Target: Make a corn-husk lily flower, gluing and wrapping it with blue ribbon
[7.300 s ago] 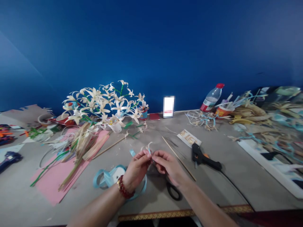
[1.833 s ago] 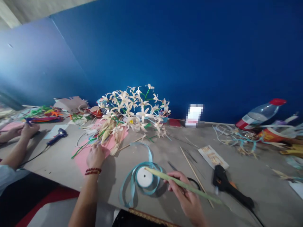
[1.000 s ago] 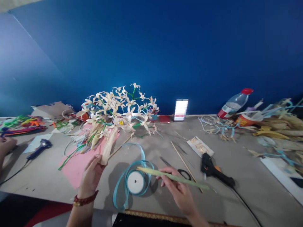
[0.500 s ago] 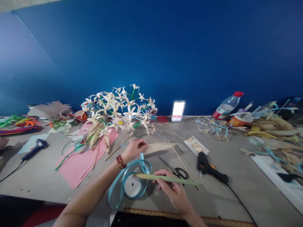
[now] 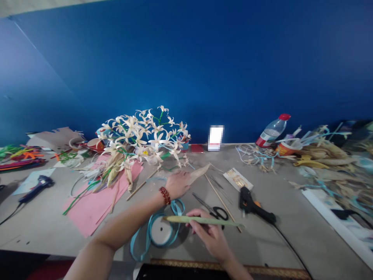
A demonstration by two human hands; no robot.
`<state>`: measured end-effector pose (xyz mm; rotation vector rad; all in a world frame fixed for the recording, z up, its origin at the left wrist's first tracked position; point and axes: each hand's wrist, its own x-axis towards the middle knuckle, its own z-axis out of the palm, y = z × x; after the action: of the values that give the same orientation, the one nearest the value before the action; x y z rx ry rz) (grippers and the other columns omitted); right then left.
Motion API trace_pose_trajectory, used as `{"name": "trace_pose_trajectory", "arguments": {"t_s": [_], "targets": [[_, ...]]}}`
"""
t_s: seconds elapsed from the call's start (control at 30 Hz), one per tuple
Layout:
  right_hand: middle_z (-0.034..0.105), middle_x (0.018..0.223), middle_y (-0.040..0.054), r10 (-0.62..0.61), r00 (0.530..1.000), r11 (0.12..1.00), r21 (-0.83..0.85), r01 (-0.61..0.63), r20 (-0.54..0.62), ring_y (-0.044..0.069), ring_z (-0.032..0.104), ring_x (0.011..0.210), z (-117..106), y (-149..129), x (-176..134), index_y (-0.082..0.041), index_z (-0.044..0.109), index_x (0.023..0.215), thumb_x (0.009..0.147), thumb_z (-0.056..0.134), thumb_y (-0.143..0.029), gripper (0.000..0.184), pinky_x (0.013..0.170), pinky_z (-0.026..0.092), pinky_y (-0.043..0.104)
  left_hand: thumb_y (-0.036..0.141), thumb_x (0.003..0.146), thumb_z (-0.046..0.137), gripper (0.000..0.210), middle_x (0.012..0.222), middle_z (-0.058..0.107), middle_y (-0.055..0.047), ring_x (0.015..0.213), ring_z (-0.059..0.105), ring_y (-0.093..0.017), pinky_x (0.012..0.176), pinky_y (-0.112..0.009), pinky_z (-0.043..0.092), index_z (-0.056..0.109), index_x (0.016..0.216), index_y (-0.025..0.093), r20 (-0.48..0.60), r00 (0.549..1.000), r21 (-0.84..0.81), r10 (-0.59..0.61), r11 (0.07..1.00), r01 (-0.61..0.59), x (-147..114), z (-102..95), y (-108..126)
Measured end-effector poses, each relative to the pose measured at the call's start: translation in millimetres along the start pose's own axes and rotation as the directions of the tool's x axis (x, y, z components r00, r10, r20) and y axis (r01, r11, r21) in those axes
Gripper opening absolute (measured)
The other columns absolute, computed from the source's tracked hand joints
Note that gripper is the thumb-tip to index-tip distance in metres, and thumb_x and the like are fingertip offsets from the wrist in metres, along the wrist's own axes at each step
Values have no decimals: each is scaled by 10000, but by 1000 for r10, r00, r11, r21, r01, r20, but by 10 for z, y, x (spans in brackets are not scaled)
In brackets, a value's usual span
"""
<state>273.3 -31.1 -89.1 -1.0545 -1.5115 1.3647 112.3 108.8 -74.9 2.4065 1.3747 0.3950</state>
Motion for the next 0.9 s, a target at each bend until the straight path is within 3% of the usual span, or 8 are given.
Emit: {"name": "trace_pose_trajectory", "arguments": {"t_s": [0.17,0.3,0.43,0.53,0.6,0.7,0.77,0.9], "targets": [[694,849,45,3,1000,999,-35,-3,11,179,653,726,5,20,-7,-214,658,1024,960,529,-379,219,649,525,265,116,874,532,316,1203,654,-141,1079,640,-262,953,-410,507,601,1181,153,3,1000,37,15,999,-15,251,83,40],[707,884,60,16,1000,1000,-24,-17,-24,200,678,782,-14,17,-19,-211,651,1049,959,528,-389,235,656,539,269,215,920,542,447,1370,552,-193,1199,582,-282,1019,-412,463,477,1350,112,-77,993,-21,88,996,-90,261,-143,112],[714,851,65,33,996,999,-8,-33,-85,193,666,727,-48,-1,-18,-197,654,1020,940,548,-409,250,623,540,262,419,848,663,439,1296,650,-77,1206,590,-240,1048,-352,448,595,1238,227,-14,961,-138,278,951,-277,-224,-434,121],[701,854,60,1,996,1000,-4,-1,-94,186,665,715,-78,-16,-6,-194,661,988,930,559,-394,231,630,549,258,562,659,778,885,1396,581,-136,1311,500,-321,1154,-460,316,461,1411,219,175,835,-282,522,839,-465,-720,-409,76],[693,829,54,-37,996,999,-35,34,-81,186,669,705,-122,-28,-8,-196,671,968,933,551,-376,219,624,549,257,586,644,771,1026,1440,537,-161,1347,460,-349,1187,-519,225,340,1493,205,212,875,-230,435,892,-388,-994,-286,30],[681,758,48,-94,983,994,-78,83,-155,186,661,653,-260,-78,-27,-200,695,888,921,563,-363,212,592,539,260,520,745,706,892,1457,529,-133,1377,435,-323,1202,-524,187,322,1506,257,211,926,-133,313,948,-290,-1268,-136,-101],[668,717,41,-102,942,995,-19,101,-319,174,638,593,-396,-153,-31,-204,695,831,898,595,-352,191,541,520,256,429,803,665,756,1476,516,-104,1387,430,-286,1199,-489,228,366,1484,295,175,942,-84,285,958,-274,-1392,-146,-259],[641,652,22,-21,763,967,181,180,-646,158,600,544,-634,-350,19,-203,684,784,822,681,-320,124,481,476,245,310,823,650,605,1484,506,-97,1364,459,-263,1137,-455,355,483,1404,290,130,966,14,222,974,-226,-1581,-367,-701]]}}
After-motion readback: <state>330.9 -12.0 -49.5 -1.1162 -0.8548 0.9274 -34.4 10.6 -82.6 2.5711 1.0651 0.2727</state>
